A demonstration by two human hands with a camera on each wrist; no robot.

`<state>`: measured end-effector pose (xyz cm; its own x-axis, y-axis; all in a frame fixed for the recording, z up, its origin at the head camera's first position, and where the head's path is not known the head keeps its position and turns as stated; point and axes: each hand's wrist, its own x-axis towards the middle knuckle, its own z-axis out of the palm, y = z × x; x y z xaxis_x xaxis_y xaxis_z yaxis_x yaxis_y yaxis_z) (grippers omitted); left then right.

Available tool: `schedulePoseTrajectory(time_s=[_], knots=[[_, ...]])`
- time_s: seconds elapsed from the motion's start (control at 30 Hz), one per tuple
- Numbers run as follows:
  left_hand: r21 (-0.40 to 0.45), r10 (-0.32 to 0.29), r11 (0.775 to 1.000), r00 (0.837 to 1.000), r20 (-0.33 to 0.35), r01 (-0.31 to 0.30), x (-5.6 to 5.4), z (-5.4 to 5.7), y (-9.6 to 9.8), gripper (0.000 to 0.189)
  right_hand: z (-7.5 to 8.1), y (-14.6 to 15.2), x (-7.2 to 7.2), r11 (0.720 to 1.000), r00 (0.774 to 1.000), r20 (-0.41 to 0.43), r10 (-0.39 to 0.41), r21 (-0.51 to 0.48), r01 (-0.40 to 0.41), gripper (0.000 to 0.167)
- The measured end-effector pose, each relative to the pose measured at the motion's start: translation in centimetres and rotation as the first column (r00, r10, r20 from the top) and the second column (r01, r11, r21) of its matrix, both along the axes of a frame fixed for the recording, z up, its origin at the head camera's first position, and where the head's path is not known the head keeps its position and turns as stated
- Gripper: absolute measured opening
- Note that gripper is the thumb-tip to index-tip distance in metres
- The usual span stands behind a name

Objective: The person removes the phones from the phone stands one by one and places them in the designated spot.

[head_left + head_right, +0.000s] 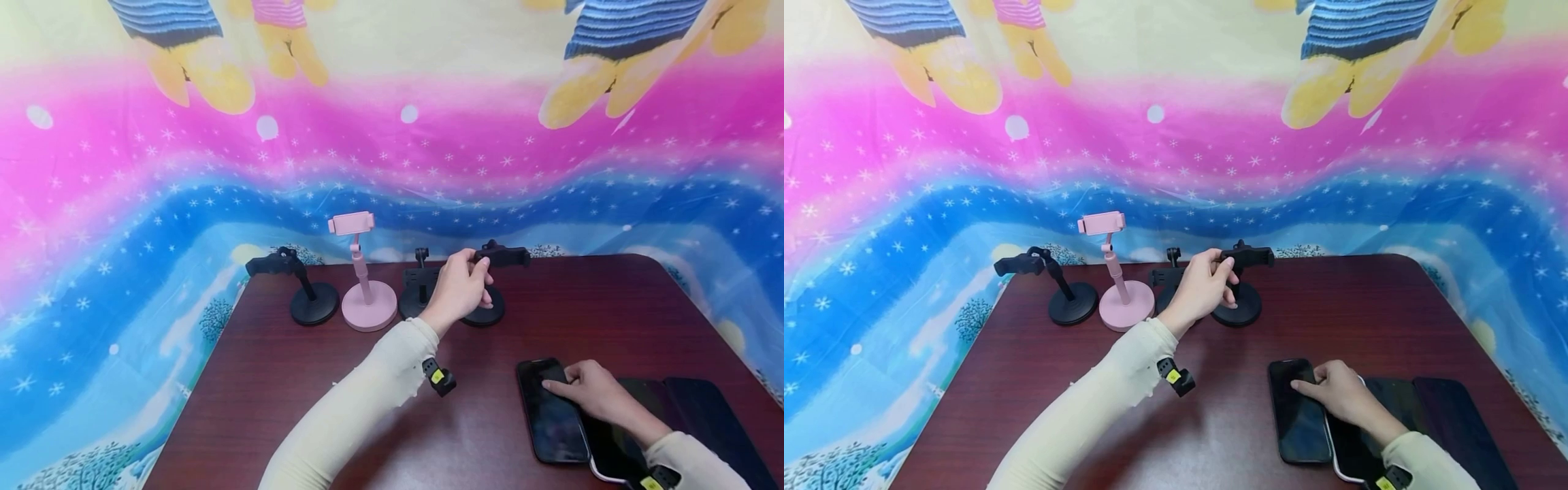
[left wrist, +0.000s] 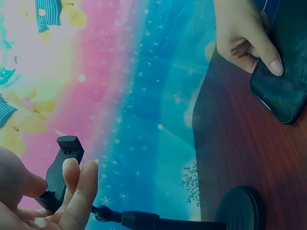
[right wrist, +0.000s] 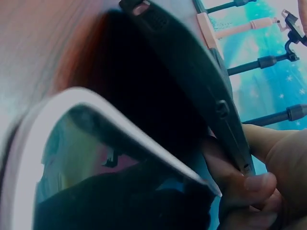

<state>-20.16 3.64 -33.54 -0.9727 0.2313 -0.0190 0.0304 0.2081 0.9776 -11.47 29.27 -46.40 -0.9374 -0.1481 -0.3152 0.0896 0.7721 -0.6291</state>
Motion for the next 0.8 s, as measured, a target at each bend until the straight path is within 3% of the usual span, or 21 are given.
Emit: schedulePoseTrajectory(time_s=[0.27,0.8], knots=[[0.005,0.005,1.0,1.0,-0.013,-0.005,-0.02,-0.04,-0.05,0.029,0.05,0.03,0.18,0.999,0.999,-0.051,-0.003,0.04,0.005,0.06],[-0.011,0.009,1.0,1.0,-0.02,-0.009,0.03,-0.08,-0.01,0.034,0.03,0.0,0.6,0.996,0.999,-0.036,-0.013,0.093,0.016,0.061]])
